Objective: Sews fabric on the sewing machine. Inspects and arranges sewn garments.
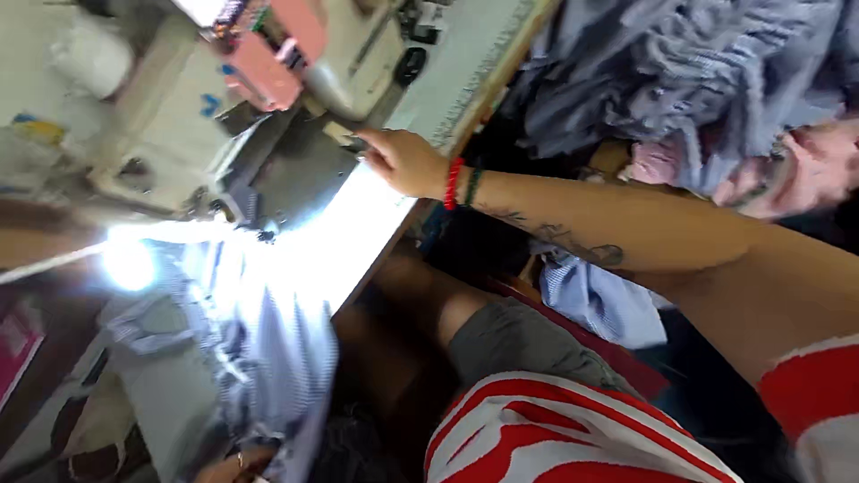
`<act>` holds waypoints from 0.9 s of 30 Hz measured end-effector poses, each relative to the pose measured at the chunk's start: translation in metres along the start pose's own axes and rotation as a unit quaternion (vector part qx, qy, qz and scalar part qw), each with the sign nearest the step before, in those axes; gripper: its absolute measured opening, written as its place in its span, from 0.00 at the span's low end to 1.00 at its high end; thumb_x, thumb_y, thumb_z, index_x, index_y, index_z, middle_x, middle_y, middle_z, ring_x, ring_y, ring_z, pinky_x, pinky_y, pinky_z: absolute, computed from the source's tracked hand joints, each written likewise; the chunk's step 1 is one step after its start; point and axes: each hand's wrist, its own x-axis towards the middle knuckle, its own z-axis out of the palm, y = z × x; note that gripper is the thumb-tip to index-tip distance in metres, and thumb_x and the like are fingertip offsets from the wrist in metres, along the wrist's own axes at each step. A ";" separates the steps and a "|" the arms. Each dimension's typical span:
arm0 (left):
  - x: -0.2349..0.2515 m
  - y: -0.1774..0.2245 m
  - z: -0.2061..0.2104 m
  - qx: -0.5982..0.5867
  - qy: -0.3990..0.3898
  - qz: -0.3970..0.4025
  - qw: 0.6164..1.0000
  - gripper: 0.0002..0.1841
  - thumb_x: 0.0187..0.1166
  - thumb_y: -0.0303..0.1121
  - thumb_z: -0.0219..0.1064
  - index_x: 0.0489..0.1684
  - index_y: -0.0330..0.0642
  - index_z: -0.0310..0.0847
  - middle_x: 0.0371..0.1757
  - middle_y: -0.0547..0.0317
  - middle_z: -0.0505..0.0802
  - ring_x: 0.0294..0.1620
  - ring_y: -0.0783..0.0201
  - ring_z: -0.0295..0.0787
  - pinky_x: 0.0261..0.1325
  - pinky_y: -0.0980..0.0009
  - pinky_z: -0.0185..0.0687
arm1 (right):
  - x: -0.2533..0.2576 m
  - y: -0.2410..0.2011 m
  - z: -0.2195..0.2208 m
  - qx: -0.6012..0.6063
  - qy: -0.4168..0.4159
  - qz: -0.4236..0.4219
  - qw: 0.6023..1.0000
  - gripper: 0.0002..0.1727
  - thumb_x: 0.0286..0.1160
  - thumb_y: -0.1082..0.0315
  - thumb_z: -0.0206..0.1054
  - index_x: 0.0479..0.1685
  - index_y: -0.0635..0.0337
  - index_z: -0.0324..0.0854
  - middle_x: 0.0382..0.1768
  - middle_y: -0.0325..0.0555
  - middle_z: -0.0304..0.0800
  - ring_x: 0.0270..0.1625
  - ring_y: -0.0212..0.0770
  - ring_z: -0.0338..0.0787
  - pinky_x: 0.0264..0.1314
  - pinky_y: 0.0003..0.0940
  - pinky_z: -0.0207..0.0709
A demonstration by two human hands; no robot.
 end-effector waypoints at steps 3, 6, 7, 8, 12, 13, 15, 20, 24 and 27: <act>0.001 0.003 -0.015 -0.084 0.158 0.010 0.984 0.14 0.84 0.32 0.61 0.55 0.33 0.88 0.45 0.53 0.97 0.36 0.66 0.95 0.43 0.65 0.94 | 0.000 0.002 0.002 0.008 -0.005 -0.007 1.000 0.23 0.91 0.59 0.53 0.76 0.63 0.76 0.47 0.58 0.92 0.47 0.55 0.92 0.58 0.58 0.84; 0.072 -0.010 -0.032 -0.084 0.425 0.024 0.901 0.19 0.89 0.34 0.59 0.67 0.27 0.81 0.63 0.39 0.90 0.62 0.56 0.89 0.70 0.56 0.82 | -0.009 -0.007 0.003 0.013 0.009 -0.047 0.999 0.23 0.87 0.54 0.59 0.66 0.66 0.80 0.43 0.60 0.90 0.42 0.57 0.91 0.48 0.60 0.83; 0.100 -0.023 -0.032 -0.078 0.448 0.027 0.890 0.23 0.90 0.35 0.57 0.78 0.29 0.73 0.77 0.37 0.82 0.78 0.50 0.79 0.82 0.53 0.71 | -0.017 -0.015 0.006 0.017 0.019 -0.077 0.997 0.20 0.84 0.57 0.59 0.54 0.68 0.81 0.35 0.58 0.87 0.35 0.55 0.87 0.38 0.57 0.81; 0.124 -0.034 -0.028 -0.042 0.446 0.017 0.894 0.28 0.91 0.39 0.56 0.85 0.32 0.65 0.86 0.37 0.72 0.88 0.47 0.66 0.90 0.50 0.59 | -0.026 -0.028 0.009 0.022 0.016 -0.111 0.993 0.16 0.81 0.60 0.59 0.42 0.68 0.81 0.30 0.54 0.83 0.30 0.50 0.84 0.32 0.51 0.78; 0.144 -0.029 0.012 0.105 0.385 0.070 0.914 0.27 0.88 0.38 0.58 0.82 0.31 0.71 0.84 0.32 0.74 0.90 0.35 0.59 0.90 0.37 0.50 | -0.036 -0.108 0.042 0.078 -0.096 -0.260 0.958 0.11 0.72 0.68 0.61 0.27 0.62 0.85 0.25 0.46 0.85 0.31 0.44 0.88 0.36 0.46 0.83; 0.133 -0.023 0.025 0.073 0.366 0.130 0.919 0.25 0.83 0.33 0.61 0.77 0.32 0.77 0.82 0.35 0.78 0.90 0.39 0.61 0.91 0.40 0.51 | -0.032 -0.129 0.056 0.088 -0.123 -0.284 0.947 0.11 0.74 0.67 0.62 0.31 0.61 0.87 0.27 0.46 0.88 0.33 0.45 0.90 0.38 0.46 0.85; 0.112 -0.015 0.040 -0.051 0.361 0.236 0.901 0.17 0.80 0.33 0.64 0.61 0.33 0.89 0.74 0.42 0.87 0.84 0.49 0.74 0.89 0.51 0.64 | -0.013 -0.165 0.089 0.096 -0.168 -0.306 0.932 0.11 0.80 0.67 0.62 0.43 0.60 0.91 0.35 0.49 0.92 0.39 0.47 0.93 0.42 0.49 0.87; 0.098 -0.037 0.048 -0.056 0.522 0.102 0.845 0.12 0.78 0.35 0.71 0.49 0.37 0.92 0.57 0.45 0.91 0.65 0.51 0.85 0.71 0.53 0.79 | 0.010 -0.192 0.160 0.009 -0.302 -0.231 0.925 0.26 0.76 0.73 0.66 0.76 0.54 0.79 0.65 0.61 0.84 0.60 0.60 0.88 0.60 0.61 0.82; 0.114 -0.019 0.052 -0.007 0.519 0.088 0.850 0.13 0.82 0.38 0.67 0.48 0.41 0.94 0.55 0.49 0.93 0.63 0.51 0.87 0.69 0.53 0.81 | -0.020 -0.150 0.111 -0.113 -0.281 -0.155 0.940 0.17 0.78 0.66 0.65 0.62 0.61 0.85 0.50 0.63 0.92 0.51 0.65 0.92 0.48 0.66 0.83; 0.143 0.014 0.050 0.044 0.488 0.128 0.862 0.15 0.84 0.45 0.64 0.50 0.47 0.94 0.56 0.53 0.93 0.64 0.51 0.86 0.68 0.52 0.81 | -0.025 -0.125 0.053 -0.202 -0.195 -0.085 0.956 0.13 0.78 0.65 0.65 0.43 0.68 0.88 0.37 0.66 0.90 0.39 0.66 0.92 0.35 0.65 0.82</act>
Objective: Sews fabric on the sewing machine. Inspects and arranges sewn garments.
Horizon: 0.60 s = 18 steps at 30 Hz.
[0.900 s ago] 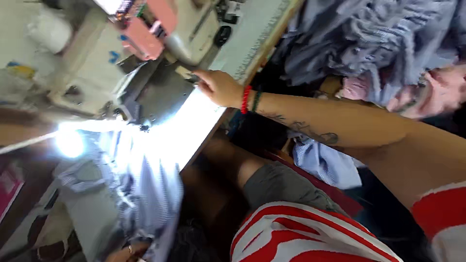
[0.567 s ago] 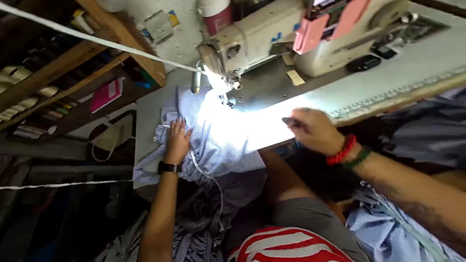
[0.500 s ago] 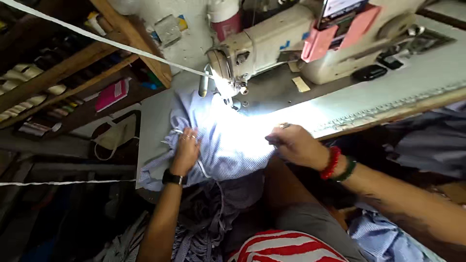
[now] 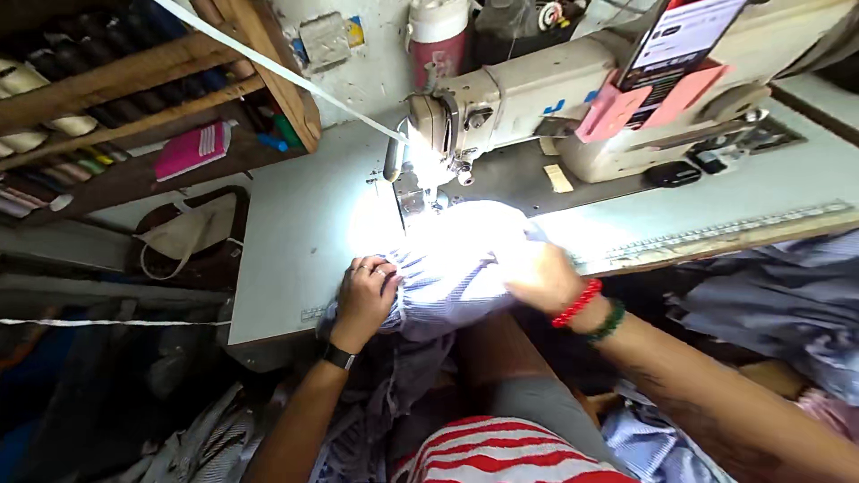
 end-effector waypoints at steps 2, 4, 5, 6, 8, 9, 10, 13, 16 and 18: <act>0.014 0.012 0.011 0.012 -0.013 0.019 1.000 0.15 0.82 0.47 0.65 0.48 0.49 0.94 0.54 0.54 0.92 0.62 0.51 0.86 0.65 0.50 0.80 | -0.001 0.015 -0.008 -0.001 0.024 0.046 0.999 0.12 0.74 0.63 0.67 0.42 0.64 0.87 0.35 0.63 0.89 0.35 0.65 0.91 0.31 0.66 0.79; 0.024 0.017 0.014 0.029 -0.029 0.017 0.999 0.15 0.81 0.48 0.66 0.48 0.49 0.94 0.54 0.54 0.91 0.61 0.50 0.85 0.65 0.48 0.77 | 0.001 0.038 0.002 -0.003 0.038 0.031 0.999 0.12 0.71 0.62 0.70 0.48 0.57 0.90 0.42 0.61 0.92 0.39 0.65 0.92 0.32 0.66 0.81; 0.026 0.017 0.013 0.029 -0.036 0.012 0.999 0.16 0.80 0.48 0.66 0.48 0.49 0.93 0.54 0.53 0.91 0.62 0.49 0.84 0.66 0.47 0.76 | 0.003 0.049 0.004 -0.001 0.021 0.035 0.999 0.13 0.72 0.64 0.72 0.53 0.55 0.90 0.52 0.63 0.91 0.44 0.67 0.92 0.36 0.69 0.82; 0.028 0.016 0.013 0.025 -0.039 0.009 0.999 0.16 0.80 0.50 0.66 0.49 0.50 0.93 0.54 0.53 0.91 0.63 0.49 0.84 0.67 0.45 0.74 | 0.008 0.055 0.000 0.000 0.006 0.041 0.999 0.13 0.73 0.65 0.73 0.54 0.53 0.91 0.61 0.63 0.88 0.45 0.67 0.92 0.38 0.69 0.82; 0.029 0.015 0.013 0.015 -0.035 0.003 0.999 0.16 0.79 0.51 0.67 0.49 0.52 0.93 0.54 0.54 0.90 0.63 0.49 0.83 0.68 0.45 0.72 | 0.020 0.050 -0.011 0.000 0.002 0.021 1.000 0.12 0.72 0.69 0.74 0.53 0.52 0.93 0.62 0.59 0.87 0.46 0.63 0.93 0.40 0.66 0.84; 0.028 0.014 0.014 0.012 -0.034 0.001 0.999 0.16 0.78 0.52 0.67 0.48 0.53 0.93 0.54 0.55 0.90 0.63 0.50 0.83 0.68 0.45 0.71 | 0.025 0.038 -0.013 0.009 0.012 -0.011 1.000 0.11 0.69 0.71 0.75 0.50 0.55 0.93 0.56 0.61 0.91 0.46 0.63 0.94 0.39 0.65 0.84; 0.028 0.014 0.014 0.010 -0.032 0.000 0.999 0.16 0.78 0.52 0.67 0.47 0.53 0.94 0.53 0.56 0.91 0.63 0.51 0.83 0.69 0.45 0.70 | 0.033 0.024 -0.010 0.033 0.031 -0.057 0.997 0.11 0.63 0.72 0.75 0.45 0.58 0.93 0.44 0.59 0.93 0.42 0.61 0.93 0.37 0.64 0.83; 0.027 0.014 0.014 0.016 -0.031 -0.001 0.999 0.17 0.78 0.54 0.68 0.47 0.54 0.93 0.53 0.58 0.91 0.62 0.53 0.83 0.71 0.46 0.68 | 0.062 -0.021 0.008 0.135 0.041 -0.204 0.969 0.12 0.71 0.67 0.72 0.52 0.50 0.93 0.42 0.45 0.96 0.46 0.47 0.95 0.47 0.53 0.88; 0.022 0.012 0.011 0.027 -0.039 -0.006 0.999 0.19 0.77 0.56 0.68 0.49 0.52 0.93 0.54 0.57 0.91 0.62 0.52 0.84 0.72 0.43 0.65 | 0.093 -0.046 0.024 0.160 -0.084 -0.207 0.961 0.09 0.78 0.68 0.68 0.52 0.52 0.90 0.46 0.48 0.91 0.50 0.48 0.91 0.53 0.52 0.82; 0.021 0.009 0.009 0.040 -0.044 -0.015 0.998 0.21 0.77 0.59 0.67 0.47 0.52 0.91 0.53 0.57 0.91 0.63 0.52 0.83 0.73 0.41 0.63 | 0.109 -0.052 0.028 0.143 -0.099 -0.149 0.973 0.10 0.78 0.69 0.66 0.53 0.55 0.89 0.50 0.51 0.92 0.54 0.52 0.91 0.55 0.57 0.83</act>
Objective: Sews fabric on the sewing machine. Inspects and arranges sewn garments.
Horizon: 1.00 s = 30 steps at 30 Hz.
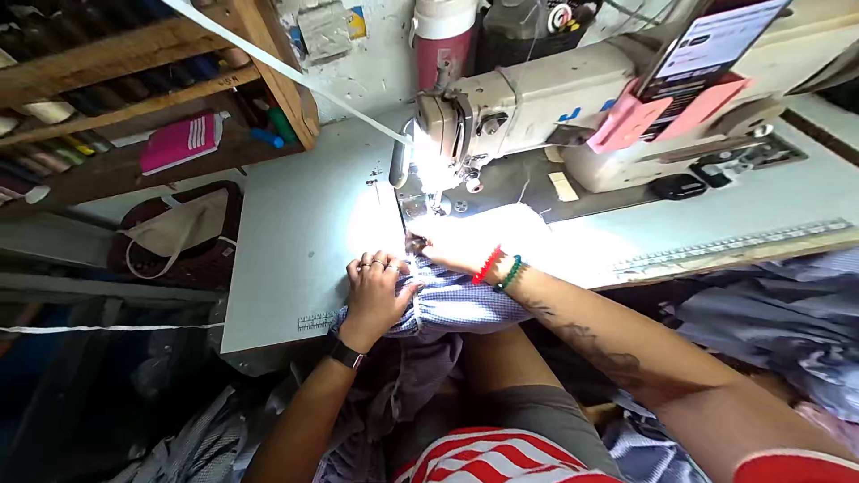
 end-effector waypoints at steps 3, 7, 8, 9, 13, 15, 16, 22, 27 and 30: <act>0.000 -0.001 -0.004 0.018 -0.014 0.012 1.000 0.24 0.77 0.59 0.65 0.57 0.52 0.89 0.62 0.59 0.90 0.70 0.50 0.80 0.73 0.38 0.60 | 0.012 -0.012 -0.005 0.009 0.031 0.084 0.996 0.12 0.81 0.67 0.66 0.55 0.62 0.88 0.54 0.57 0.92 0.59 0.57 0.91 0.62 0.59 0.82; 0.011 -0.006 -0.011 0.036 -0.094 0.043 0.994 0.28 0.85 0.58 0.55 0.80 0.60 0.78 0.82 0.73 0.81 0.86 0.54 0.68 0.77 0.35 0.54 | 0.009 -0.026 -0.007 0.011 0.079 0.107 0.991 0.11 0.81 0.67 0.68 0.54 0.63 0.89 0.50 0.59 0.92 0.52 0.59 0.92 0.55 0.59 0.83; 0.015 -0.008 -0.013 0.032 -0.112 0.043 0.992 0.28 0.85 0.57 0.54 0.82 0.61 0.77 0.83 0.74 0.80 0.88 0.54 0.66 0.78 0.34 0.52 | 0.012 -0.018 0.001 0.004 0.099 0.085 0.991 0.10 0.80 0.67 0.69 0.52 0.62 0.90 0.47 0.58 0.92 0.50 0.58 0.93 0.50 0.59 0.84; 0.019 -0.010 -0.013 0.028 -0.118 0.043 0.992 0.28 0.85 0.57 0.55 0.81 0.61 0.78 0.82 0.74 0.81 0.88 0.54 0.66 0.78 0.33 0.52 | 0.014 -0.012 0.008 -0.001 0.105 0.070 0.992 0.10 0.80 0.67 0.68 0.52 0.61 0.89 0.49 0.57 0.91 0.51 0.58 0.92 0.51 0.60 0.84; 0.025 -0.020 -0.010 0.024 -0.123 0.040 0.991 0.26 0.83 0.59 0.56 0.77 0.66 0.81 0.81 0.79 0.81 0.88 0.58 0.64 0.79 0.36 0.51 | -0.012 0.000 0.013 -0.071 0.150 0.026 0.986 0.12 0.73 0.70 0.69 0.54 0.56 0.89 0.50 0.51 0.91 0.52 0.54 0.92 0.47 0.56 0.85; 0.029 -0.024 -0.010 0.022 -0.126 0.033 0.991 0.26 0.82 0.60 0.56 0.76 0.67 0.81 0.82 0.82 0.80 0.88 0.60 0.65 0.80 0.37 0.50 | -0.047 0.012 0.003 -0.131 0.174 0.056 0.974 0.12 0.68 0.68 0.70 0.50 0.55 0.91 0.42 0.53 0.92 0.46 0.58 0.92 0.37 0.59 0.82; 0.034 -0.026 -0.009 0.020 -0.122 0.029 0.992 0.26 0.82 0.61 0.56 0.75 0.67 0.82 0.82 0.81 0.80 0.87 0.60 0.66 0.81 0.36 0.49 | -0.062 0.019 -0.006 -0.142 0.157 0.090 0.973 0.12 0.72 0.66 0.70 0.52 0.57 0.91 0.45 0.58 0.92 0.49 0.62 0.92 0.42 0.63 0.80; 0.069 -0.036 -0.006 0.027 -0.118 0.009 0.993 0.28 0.80 0.63 0.57 0.76 0.67 0.82 0.82 0.80 0.80 0.87 0.61 0.64 0.81 0.36 0.47 | -0.050 0.067 -0.022 -0.112 0.110 0.125 0.980 0.23 0.90 0.64 0.58 0.81 0.41 0.79 0.84 0.38 0.76 0.86 0.51 0.75 0.79 0.58 0.74; 0.084 -0.034 -0.008 0.020 -0.126 0.018 0.992 0.24 0.85 0.52 0.56 0.78 0.64 0.81 0.85 0.72 0.78 0.90 0.48 0.60 0.81 0.23 0.36 | -0.024 0.076 -0.035 -0.124 0.106 0.133 0.978 0.20 0.87 0.67 0.60 0.74 0.42 0.84 0.81 0.42 0.80 0.84 0.55 0.77 0.72 0.64 0.78; 0.073 -0.015 -0.018 0.055 -0.219 0.020 0.974 0.26 0.86 0.55 0.50 0.82 0.71 0.76 0.93 0.70 0.65 0.97 0.42 0.40 0.82 0.16 0.18 | -0.050 0.051 -0.031 -0.096 0.105 0.122 0.982 0.24 0.84 0.70 0.60 0.78 0.52 0.80 0.80 0.48 0.80 0.79 0.50 0.81 0.72 0.52 0.80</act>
